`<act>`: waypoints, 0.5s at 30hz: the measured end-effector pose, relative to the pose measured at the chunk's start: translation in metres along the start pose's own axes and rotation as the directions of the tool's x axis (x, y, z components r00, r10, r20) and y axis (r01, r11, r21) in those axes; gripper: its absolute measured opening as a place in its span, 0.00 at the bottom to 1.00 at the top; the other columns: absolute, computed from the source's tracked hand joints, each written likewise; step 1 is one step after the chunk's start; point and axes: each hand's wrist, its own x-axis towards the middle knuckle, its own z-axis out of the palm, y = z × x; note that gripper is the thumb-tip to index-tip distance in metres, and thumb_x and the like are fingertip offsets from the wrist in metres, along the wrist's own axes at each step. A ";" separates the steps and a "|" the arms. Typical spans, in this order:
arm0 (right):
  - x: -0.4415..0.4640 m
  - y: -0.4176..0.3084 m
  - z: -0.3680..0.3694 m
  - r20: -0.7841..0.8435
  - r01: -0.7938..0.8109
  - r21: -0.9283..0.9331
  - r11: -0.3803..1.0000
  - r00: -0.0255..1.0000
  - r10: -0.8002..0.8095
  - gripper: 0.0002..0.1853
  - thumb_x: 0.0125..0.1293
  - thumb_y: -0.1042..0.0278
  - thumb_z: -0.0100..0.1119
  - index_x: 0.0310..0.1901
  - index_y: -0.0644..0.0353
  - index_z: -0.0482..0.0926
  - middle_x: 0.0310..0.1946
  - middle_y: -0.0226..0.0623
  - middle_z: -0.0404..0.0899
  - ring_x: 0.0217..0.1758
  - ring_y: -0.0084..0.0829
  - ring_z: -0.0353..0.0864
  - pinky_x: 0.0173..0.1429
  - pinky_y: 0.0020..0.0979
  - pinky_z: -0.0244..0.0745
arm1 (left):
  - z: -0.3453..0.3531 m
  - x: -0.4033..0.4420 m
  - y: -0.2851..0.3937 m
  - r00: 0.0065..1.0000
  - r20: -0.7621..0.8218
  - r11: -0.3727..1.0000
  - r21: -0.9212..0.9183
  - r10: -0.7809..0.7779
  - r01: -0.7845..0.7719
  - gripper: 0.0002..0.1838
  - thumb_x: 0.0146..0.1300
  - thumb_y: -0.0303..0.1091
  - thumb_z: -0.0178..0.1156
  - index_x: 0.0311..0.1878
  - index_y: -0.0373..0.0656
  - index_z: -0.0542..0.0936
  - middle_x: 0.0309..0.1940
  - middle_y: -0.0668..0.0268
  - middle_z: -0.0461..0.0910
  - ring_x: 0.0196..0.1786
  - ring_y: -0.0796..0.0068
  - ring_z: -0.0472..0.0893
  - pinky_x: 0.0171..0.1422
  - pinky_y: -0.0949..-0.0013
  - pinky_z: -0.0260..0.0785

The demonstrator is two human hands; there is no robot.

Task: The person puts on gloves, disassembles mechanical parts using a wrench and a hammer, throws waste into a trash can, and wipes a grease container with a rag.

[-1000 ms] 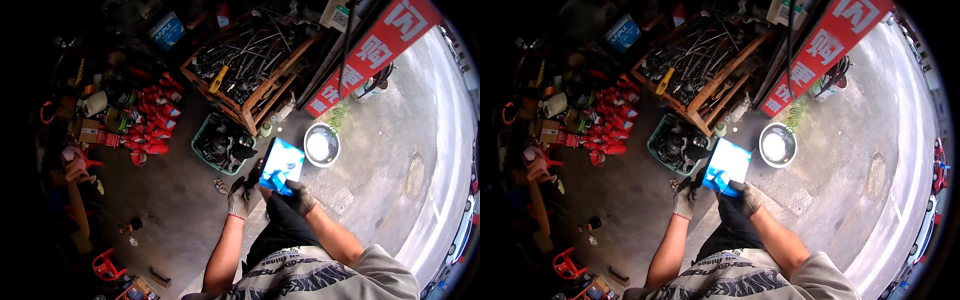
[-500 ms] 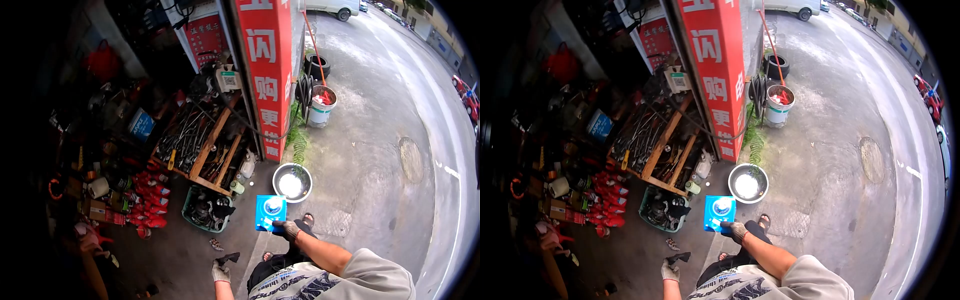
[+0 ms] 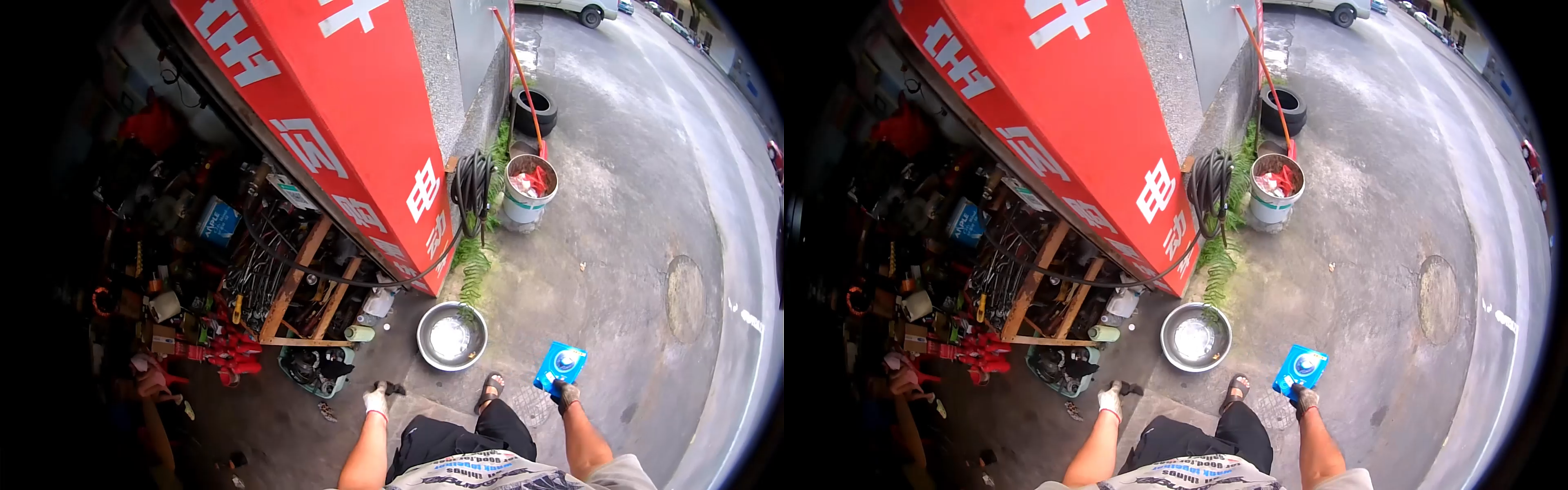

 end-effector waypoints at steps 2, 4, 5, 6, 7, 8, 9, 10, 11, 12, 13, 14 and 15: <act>0.038 -0.028 -0.016 -0.076 0.005 -0.190 0.982 0.997 -0.020 0.25 0.50 0.69 0.68 0.51 0.51 0.71 0.40 0.34 0.79 0.37 0.37 0.80 0.35 0.43 0.74 | 0.030 -0.020 0.038 0.996 0.084 1.000 0.007 0.022 -0.022 0.11 0.60 0.33 0.66 0.43 0.39 0.79 0.35 0.67 0.78 0.35 0.76 0.74 0.41 0.68 0.67; 0.076 -0.052 -0.025 -0.066 0.092 -0.491 0.866 0.988 -0.142 0.24 0.50 0.70 0.67 0.52 0.56 0.72 0.40 0.38 0.81 0.40 0.38 0.81 0.40 0.39 0.75 | 0.045 -0.025 0.051 0.989 0.148 0.997 -0.078 0.012 -0.001 0.11 0.60 0.34 0.66 0.43 0.40 0.80 0.33 0.69 0.77 0.31 0.78 0.72 0.35 0.70 0.65; 0.080 -0.069 -0.023 -0.021 0.202 -0.562 0.802 0.966 -0.257 0.25 0.50 0.71 0.67 0.52 0.60 0.72 0.42 0.42 0.82 0.41 0.37 0.81 0.46 0.36 0.76 | 0.046 -0.031 0.053 0.988 0.151 0.997 -0.071 0.010 0.001 0.11 0.60 0.34 0.66 0.43 0.40 0.80 0.33 0.69 0.77 0.31 0.78 0.72 0.35 0.70 0.65; 0.079 -0.089 -0.010 -0.015 0.234 -0.552 0.800 0.957 -0.290 0.24 0.49 0.72 0.67 0.51 0.62 0.73 0.43 0.44 0.82 0.41 0.37 0.82 0.49 0.35 0.76 | 0.047 -0.030 0.059 0.988 0.154 0.998 -0.059 -0.001 0.010 0.12 0.59 0.36 0.66 0.42 0.41 0.79 0.30 0.70 0.75 0.28 0.79 0.69 0.31 0.71 0.62; 0.078 -0.106 0.011 -0.040 0.312 -0.493 0.812 0.924 -0.379 0.18 0.48 0.71 0.68 0.43 0.63 0.78 0.38 0.43 0.83 0.39 0.35 0.83 0.47 0.34 0.76 | 0.045 -0.031 0.064 0.988 0.157 0.999 -0.046 -0.011 0.018 0.13 0.59 0.37 0.66 0.42 0.41 0.78 0.27 0.71 0.73 0.25 0.79 0.67 0.27 0.71 0.60; 0.094 -0.119 0.034 -0.006 0.303 -0.346 0.888 0.946 -0.325 0.20 0.47 0.72 0.69 0.44 0.65 0.78 0.38 0.43 0.83 0.39 0.36 0.82 0.47 0.35 0.76 | 0.042 -0.027 0.065 0.987 0.159 0.999 -0.033 -0.020 0.026 0.13 0.59 0.38 0.67 0.42 0.42 0.78 0.25 0.72 0.71 0.21 0.80 0.65 0.23 0.71 0.57; 0.092 -0.140 0.057 0.016 0.373 -0.319 0.871 0.921 -0.389 0.22 0.46 0.71 0.71 0.45 0.65 0.78 0.38 0.43 0.83 0.38 0.36 0.82 0.47 0.35 0.76 | 0.044 -0.019 0.059 0.993 0.118 1.000 0.008 -0.016 0.015 0.15 0.58 0.39 0.67 0.42 0.42 0.76 0.22 0.72 0.70 0.19 0.80 0.65 0.21 0.72 0.56; 0.078 -0.161 0.083 0.002 0.355 -0.306 0.883 0.928 -0.372 0.23 0.45 0.71 0.72 0.45 0.66 0.78 0.37 0.44 0.83 0.37 0.36 0.82 0.47 0.35 0.76 | 0.039 0.000 0.049 0.991 0.129 0.999 0.004 -0.038 0.038 0.15 0.58 0.39 0.67 0.41 0.41 0.76 0.22 0.71 0.70 0.17 0.80 0.64 0.19 0.72 0.54; 0.071 -0.181 0.107 0.070 0.384 -0.258 0.887 0.923 -0.379 0.24 0.46 0.71 0.72 0.46 0.67 0.77 0.37 0.43 0.82 0.38 0.36 0.82 0.47 0.35 0.76 | 0.036 0.006 0.049 0.989 0.134 0.998 0.015 -0.057 0.056 0.15 0.59 0.39 0.67 0.42 0.41 0.75 0.22 0.70 0.70 0.17 0.79 0.64 0.19 0.72 0.55; 0.082 -0.186 0.132 0.145 0.435 -0.205 0.877 0.900 -0.412 0.23 0.46 0.71 0.71 0.46 0.67 0.78 0.38 0.43 0.83 0.38 0.35 0.82 0.47 0.35 0.76 | 0.027 0.010 0.044 0.993 0.096 0.997 0.035 -0.070 0.067 0.16 0.59 0.39 0.66 0.44 0.41 0.74 0.22 0.70 0.70 0.18 0.79 0.65 0.19 0.72 0.55; 0.079 -0.196 0.152 0.199 0.495 -0.127 0.860 0.862 -0.467 0.22 0.47 0.71 0.71 0.45 0.67 0.78 0.38 0.43 0.83 0.38 0.35 0.82 0.47 0.35 0.76 | 0.023 0.009 0.043 0.996 0.032 0.995 0.046 -0.085 0.084 0.17 0.59 0.39 0.66 0.45 0.42 0.74 0.22 0.70 0.70 0.18 0.79 0.66 0.19 0.71 0.55; 0.081 -0.211 0.167 0.257 0.537 -0.121 0.835 0.829 -0.496 0.22 0.46 0.70 0.71 0.45 0.67 0.78 0.39 0.44 0.83 0.40 0.35 0.83 0.48 0.35 0.76 | 0.023 0.007 0.046 0.995 -0.032 0.993 0.056 -0.099 0.101 0.17 0.59 0.39 0.66 0.46 0.42 0.74 0.23 0.70 0.71 0.18 0.79 0.66 0.18 0.71 0.55; 0.088 -0.234 0.182 0.256 0.530 -0.196 0.825 0.840 -0.479 0.23 0.46 0.69 0.71 0.45 0.67 0.78 0.39 0.45 0.83 0.40 0.35 0.83 0.48 0.35 0.76 | 0.030 0.005 0.050 0.994 -0.035 0.993 0.053 -0.102 0.104 0.17 0.59 0.39 0.66 0.46 0.42 0.74 0.23 0.70 0.71 0.18 0.79 0.66 0.18 0.71 0.55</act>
